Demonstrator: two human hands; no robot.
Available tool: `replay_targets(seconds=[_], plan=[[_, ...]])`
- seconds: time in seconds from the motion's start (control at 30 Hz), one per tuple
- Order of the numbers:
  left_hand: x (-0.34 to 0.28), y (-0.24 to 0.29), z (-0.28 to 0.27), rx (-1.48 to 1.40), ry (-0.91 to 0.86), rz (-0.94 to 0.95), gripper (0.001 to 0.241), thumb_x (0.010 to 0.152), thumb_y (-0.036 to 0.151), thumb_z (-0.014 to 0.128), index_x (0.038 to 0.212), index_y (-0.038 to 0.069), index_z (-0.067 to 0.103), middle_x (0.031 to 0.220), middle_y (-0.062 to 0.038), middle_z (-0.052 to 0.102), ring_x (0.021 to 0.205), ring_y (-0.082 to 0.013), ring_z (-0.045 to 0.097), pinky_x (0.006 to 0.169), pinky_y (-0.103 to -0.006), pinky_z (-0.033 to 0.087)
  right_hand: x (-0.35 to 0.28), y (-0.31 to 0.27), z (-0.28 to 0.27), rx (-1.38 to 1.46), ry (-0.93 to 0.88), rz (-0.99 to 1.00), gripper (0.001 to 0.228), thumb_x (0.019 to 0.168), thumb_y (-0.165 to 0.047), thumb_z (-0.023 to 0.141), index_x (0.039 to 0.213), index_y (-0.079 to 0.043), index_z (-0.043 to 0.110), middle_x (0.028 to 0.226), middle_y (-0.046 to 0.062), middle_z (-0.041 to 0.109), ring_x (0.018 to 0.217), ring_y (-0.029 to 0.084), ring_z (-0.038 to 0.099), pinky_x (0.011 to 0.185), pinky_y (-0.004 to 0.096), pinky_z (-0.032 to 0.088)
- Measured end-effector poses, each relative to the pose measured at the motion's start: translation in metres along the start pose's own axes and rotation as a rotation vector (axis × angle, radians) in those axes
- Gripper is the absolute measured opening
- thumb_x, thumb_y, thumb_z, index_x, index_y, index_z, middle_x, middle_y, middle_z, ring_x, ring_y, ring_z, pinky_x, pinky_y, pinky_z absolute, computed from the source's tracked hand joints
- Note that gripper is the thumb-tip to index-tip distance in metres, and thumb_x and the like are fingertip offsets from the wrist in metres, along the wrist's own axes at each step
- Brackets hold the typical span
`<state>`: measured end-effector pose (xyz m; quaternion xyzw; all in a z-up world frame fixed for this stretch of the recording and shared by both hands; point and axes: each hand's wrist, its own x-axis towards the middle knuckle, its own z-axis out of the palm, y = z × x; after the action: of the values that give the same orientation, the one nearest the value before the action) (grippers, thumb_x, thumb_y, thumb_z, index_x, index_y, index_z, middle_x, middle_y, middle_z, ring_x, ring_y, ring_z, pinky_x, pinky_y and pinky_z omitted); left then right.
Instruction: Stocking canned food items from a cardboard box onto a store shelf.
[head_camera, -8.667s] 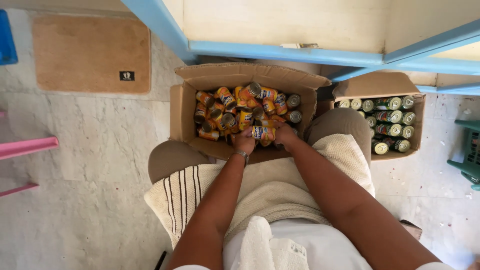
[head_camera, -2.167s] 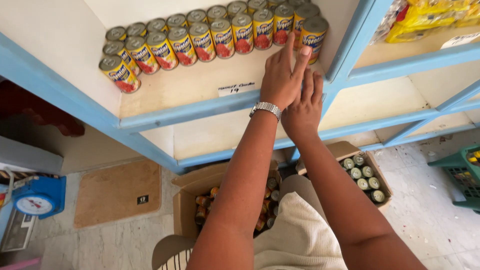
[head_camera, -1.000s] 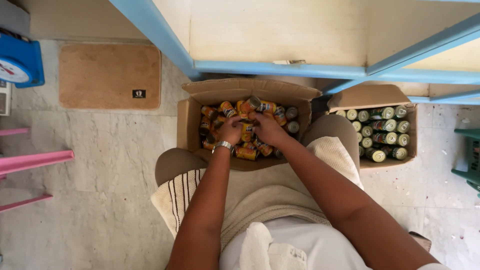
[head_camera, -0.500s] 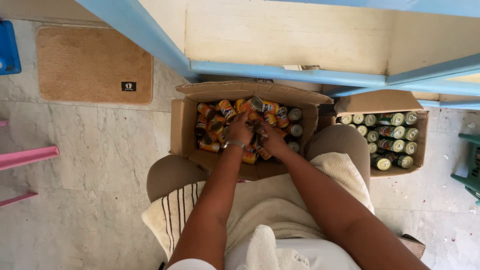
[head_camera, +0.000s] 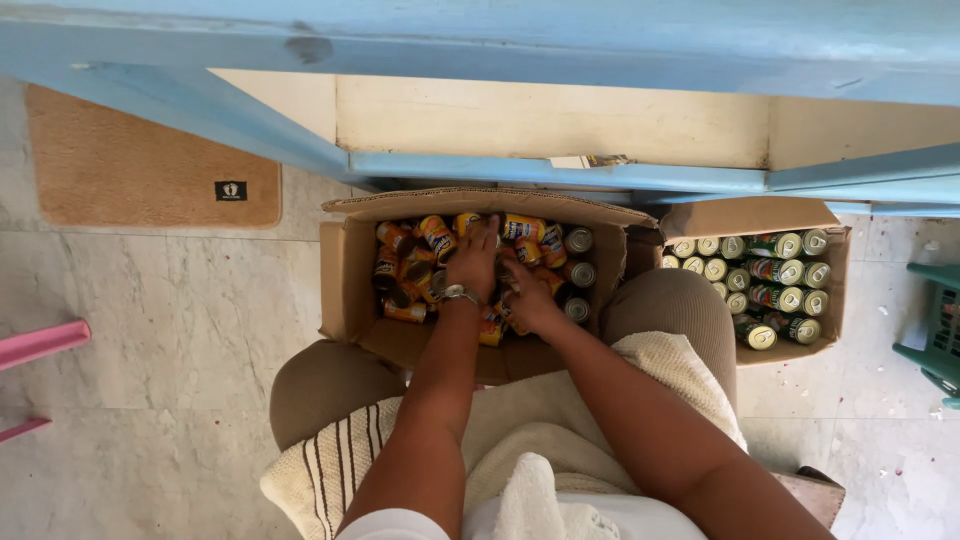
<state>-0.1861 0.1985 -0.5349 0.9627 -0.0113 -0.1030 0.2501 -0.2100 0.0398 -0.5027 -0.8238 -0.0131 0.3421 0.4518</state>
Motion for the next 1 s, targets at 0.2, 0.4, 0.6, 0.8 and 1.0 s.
replay_targets(seconds=[0.2, 0.4, 0.6, 0.8, 1.0], plan=[[-0.018, -0.006, 0.005, 0.039, -0.141, -0.103, 0.054, 0.095, 0.012, 0.059, 0.147, 0.017, 0.048, 0.15, -0.016, 0.043, 0.135, -0.0403, 0.05, 0.097, -0.0476, 0.055, -0.001, 0.012, 0.007, -0.004, -0.005, -0.014, 0.064, 0.091, -0.004, 0.06, 0.152, -0.01, 0.041, 0.146, 0.018, 0.055, 0.136, 0.033, 0.053, 0.111, 0.039, 0.042], [-0.03, -0.021, -0.002, -0.024, 0.171, -0.021, 0.063, 0.073, 0.012, 0.074, 0.133, 0.011, 0.053, 0.146, -0.018, 0.047, 0.121, -0.0498, 0.051, 0.09, -0.0527, 0.051, 0.001, 0.03, 0.013, -0.115, -0.051, -0.016, 0.06, 0.093, -0.004, 0.059, 0.151, -0.008, 0.043, 0.148, 0.02, 0.054, 0.138, 0.035, 0.05, 0.113, 0.039, 0.039], [-0.037, -0.028, 0.002, -0.276, 0.1, -0.217, 0.064, 0.075, 0.014, 0.083, 0.132, 0.011, 0.053, 0.135, -0.017, 0.055, 0.119, -0.0417, 0.058, 0.095, -0.0501, 0.051, 0.002, 0.028, 0.014, -0.092, -0.07, 0.038, 0.056, 0.092, -0.005, 0.06, 0.147, -0.009, 0.048, 0.142, 0.019, 0.059, 0.133, 0.033, 0.056, 0.108, 0.038, 0.045], [-0.042, -0.057, 0.065, -0.447, 0.118, -0.23, 0.059, 0.072, 0.013, 0.084, 0.126, 0.016, 0.062, 0.125, -0.014, 0.065, 0.115, -0.0383, 0.064, 0.098, -0.0463, 0.053, 0.002, 0.017, 0.01, -0.067, -0.112, 0.102, 0.056, 0.092, -0.001, 0.056, 0.146, -0.011, 0.05, 0.141, 0.019, 0.058, 0.129, 0.032, 0.057, 0.104, 0.039, 0.047], [-0.045, -0.053, 0.052, -0.402, 0.009, -0.298, 0.073, 0.049, 0.017, 0.093, 0.118, 0.01, 0.07, 0.118, -0.019, 0.068, 0.106, -0.0376, 0.065, 0.092, -0.0446, 0.053, 0.006, 0.04, 0.017, -0.012, -0.022, -0.011, 0.057, 0.09, 0.001, 0.058, 0.145, -0.008, 0.049, 0.138, 0.019, 0.064, 0.126, 0.032, 0.064, 0.103, 0.038, 0.051]])
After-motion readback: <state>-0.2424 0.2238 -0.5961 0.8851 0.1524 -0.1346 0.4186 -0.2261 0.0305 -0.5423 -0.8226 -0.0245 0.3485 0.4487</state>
